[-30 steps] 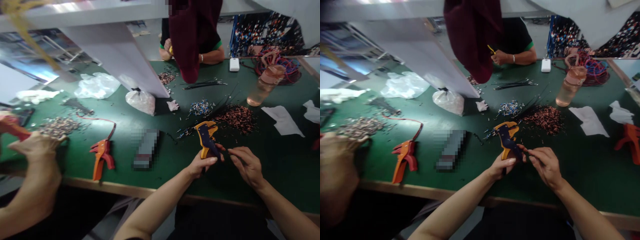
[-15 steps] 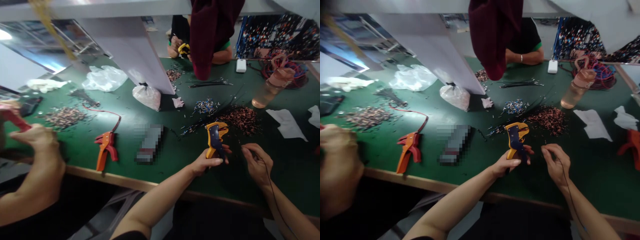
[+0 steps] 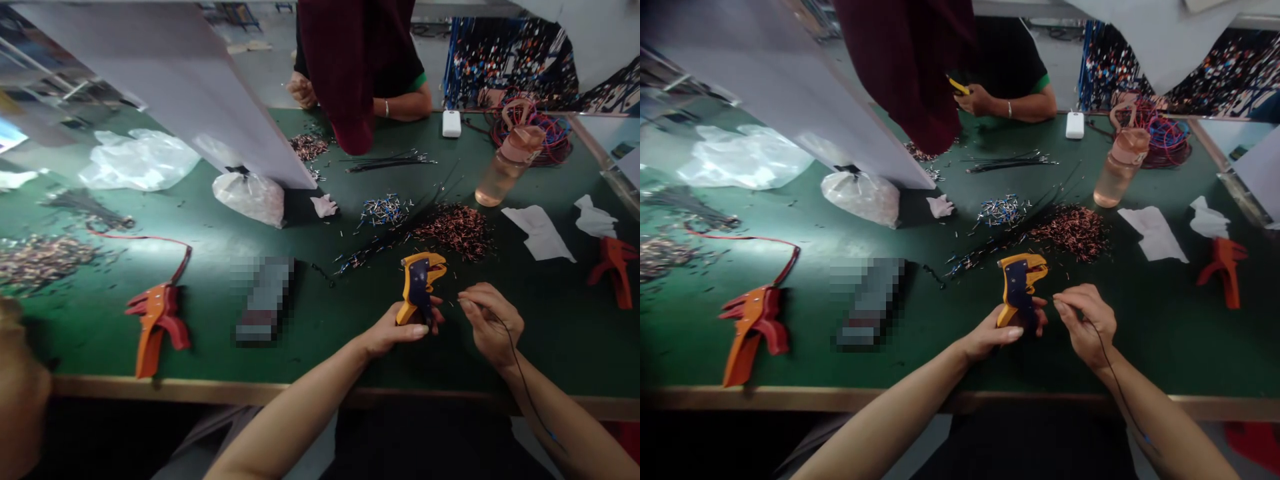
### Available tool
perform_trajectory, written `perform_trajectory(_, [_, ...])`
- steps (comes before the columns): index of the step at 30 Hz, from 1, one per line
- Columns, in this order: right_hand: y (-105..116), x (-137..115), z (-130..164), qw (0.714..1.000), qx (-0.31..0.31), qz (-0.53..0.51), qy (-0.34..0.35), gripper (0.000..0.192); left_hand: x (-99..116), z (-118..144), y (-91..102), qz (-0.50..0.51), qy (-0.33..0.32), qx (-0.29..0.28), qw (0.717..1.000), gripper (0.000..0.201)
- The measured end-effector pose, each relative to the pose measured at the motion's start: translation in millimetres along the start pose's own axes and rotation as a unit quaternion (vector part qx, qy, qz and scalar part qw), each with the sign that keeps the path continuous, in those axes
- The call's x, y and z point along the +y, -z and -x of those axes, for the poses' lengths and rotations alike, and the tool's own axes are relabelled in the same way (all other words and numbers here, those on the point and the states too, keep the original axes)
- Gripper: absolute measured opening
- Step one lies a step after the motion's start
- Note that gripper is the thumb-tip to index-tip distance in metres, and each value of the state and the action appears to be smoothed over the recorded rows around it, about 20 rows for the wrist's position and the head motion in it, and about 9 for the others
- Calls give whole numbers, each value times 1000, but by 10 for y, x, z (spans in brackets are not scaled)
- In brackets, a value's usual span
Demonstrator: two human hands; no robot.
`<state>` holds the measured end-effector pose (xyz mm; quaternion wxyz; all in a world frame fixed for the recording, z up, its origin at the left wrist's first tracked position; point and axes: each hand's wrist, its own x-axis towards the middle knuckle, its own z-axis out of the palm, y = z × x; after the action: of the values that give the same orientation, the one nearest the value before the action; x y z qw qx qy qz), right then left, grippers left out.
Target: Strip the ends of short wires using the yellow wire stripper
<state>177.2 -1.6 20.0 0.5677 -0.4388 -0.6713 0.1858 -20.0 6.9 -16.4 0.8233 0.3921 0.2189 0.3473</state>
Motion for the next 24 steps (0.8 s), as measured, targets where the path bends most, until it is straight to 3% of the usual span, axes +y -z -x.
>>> perform_trajectory(10, [-23, 27, 18, 996, -60, -50, 35, 19, -23, 17, 7, 7, -8, 3, 1000, 61])
perform_trajectory(14, [-9, 44, 29, 996, -54, -62, 40, 24, -13, 16, 5, 5, -9, -2, 1000, 59])
perform_trajectory(24, [-13, 33, 37, 992, -61, -107, -6, 21, -16, 18, 10, 7, -12, -8, 1000, 59])
